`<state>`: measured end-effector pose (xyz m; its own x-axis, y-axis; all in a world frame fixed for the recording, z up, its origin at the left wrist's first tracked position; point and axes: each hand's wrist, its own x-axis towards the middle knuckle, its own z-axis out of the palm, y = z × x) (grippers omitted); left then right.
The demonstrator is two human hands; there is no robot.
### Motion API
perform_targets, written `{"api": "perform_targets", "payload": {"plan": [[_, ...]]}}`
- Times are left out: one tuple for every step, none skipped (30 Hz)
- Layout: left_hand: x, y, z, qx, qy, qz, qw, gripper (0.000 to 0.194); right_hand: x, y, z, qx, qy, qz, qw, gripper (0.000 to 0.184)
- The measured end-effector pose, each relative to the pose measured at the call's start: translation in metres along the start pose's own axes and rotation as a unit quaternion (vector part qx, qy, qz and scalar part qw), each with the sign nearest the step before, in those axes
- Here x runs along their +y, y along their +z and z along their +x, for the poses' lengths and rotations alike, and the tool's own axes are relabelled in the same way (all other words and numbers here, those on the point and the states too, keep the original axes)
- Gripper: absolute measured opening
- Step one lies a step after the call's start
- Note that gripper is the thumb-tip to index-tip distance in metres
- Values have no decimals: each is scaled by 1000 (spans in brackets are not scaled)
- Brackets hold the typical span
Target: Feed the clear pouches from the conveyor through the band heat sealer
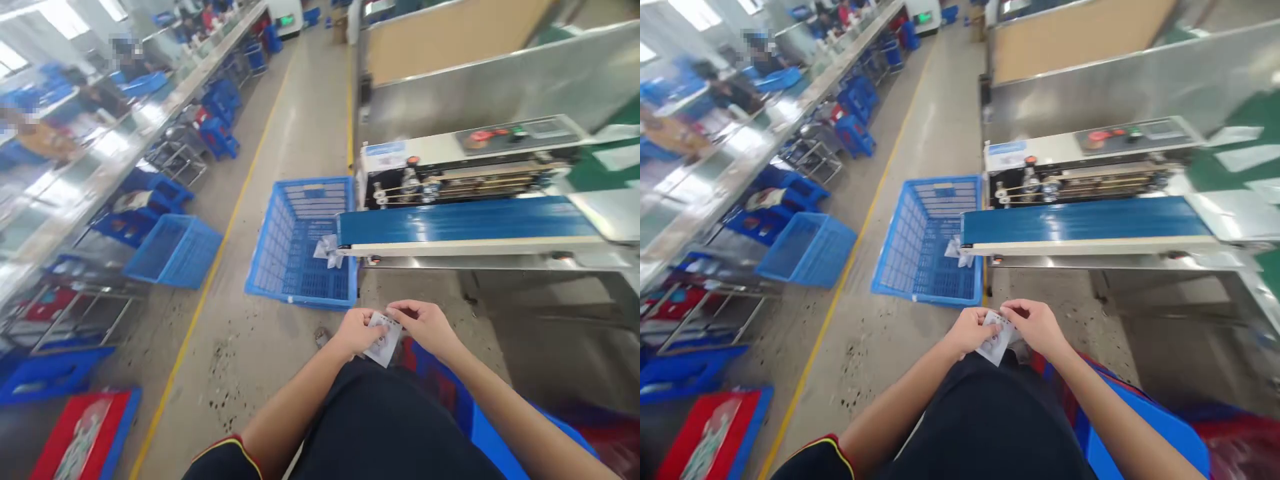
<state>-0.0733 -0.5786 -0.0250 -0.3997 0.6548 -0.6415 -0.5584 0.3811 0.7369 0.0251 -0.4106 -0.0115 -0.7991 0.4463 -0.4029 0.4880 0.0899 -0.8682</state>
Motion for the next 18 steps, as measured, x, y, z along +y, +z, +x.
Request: {"api": "perform_targets", "payload": {"plan": [[-10,-22,-5,32,-3,-11,999,37,0,25,15,-20,7,5,1000,44],[-20,-44,-11,66,-4,-15,998,35,-1,51,29,-45,13,11,999,47],[-30,-65,-17,99,-6,-15,995,36,-2,77,42,-75,19,16,997,48],[-41,-85,-23,129,-8,-14,992,37,-3,102,54,-109,23,19,994,47],[-52,-104,-29,156,-11,-13,988,39,-5,126,65,-144,28,18,989,46],[-62,-123,-33,177,-14,-12,984,41,-6,148,76,-172,30,11,985,44],[-72,-140,-36,194,-18,-11,981,42,-7,169,86,-194,26,-6,981,43],[-81,-156,-37,207,-19,-10,978,42,-8,187,95,-207,15,-34,978,42],[-89,-172,-36,220,-20,-5,975,41,-8,204,104,-213,-3,-69,975,40],[-97,-186,-33,232,-19,2,973,39,-8,219,112,-212,-26,-106,971,38],[-104,-200,-28,241,-17,11,970,38,-7,233,120,-206,-47,-142,967,36],[-111,-213,-22,250,-14,22,968,36,-6,245,126,-199,-63,-171,963,34],[-116,-224,-16,256,-10,34,966,35,-4,255,132,-193,-71,-190,960,34],[-122,-234,-9,261,-7,45,964,35,-2,264,137,-187,-73,-203,958,34],[-127,-243,-2,263,-5,56,963,34,-1,271,141,-182,-72,-214,957,35],[-131,-249,4,263,-2,65,963,34,1,276,144,-176,-71,-223,956,36],[-135,-254,10,263,0,73,962,34,3,280,146,-172,-72,-231,955,38],[-139,-258,14,262,1,79,962,33,5,282,148,-168,-73,-238,954,39]]}}
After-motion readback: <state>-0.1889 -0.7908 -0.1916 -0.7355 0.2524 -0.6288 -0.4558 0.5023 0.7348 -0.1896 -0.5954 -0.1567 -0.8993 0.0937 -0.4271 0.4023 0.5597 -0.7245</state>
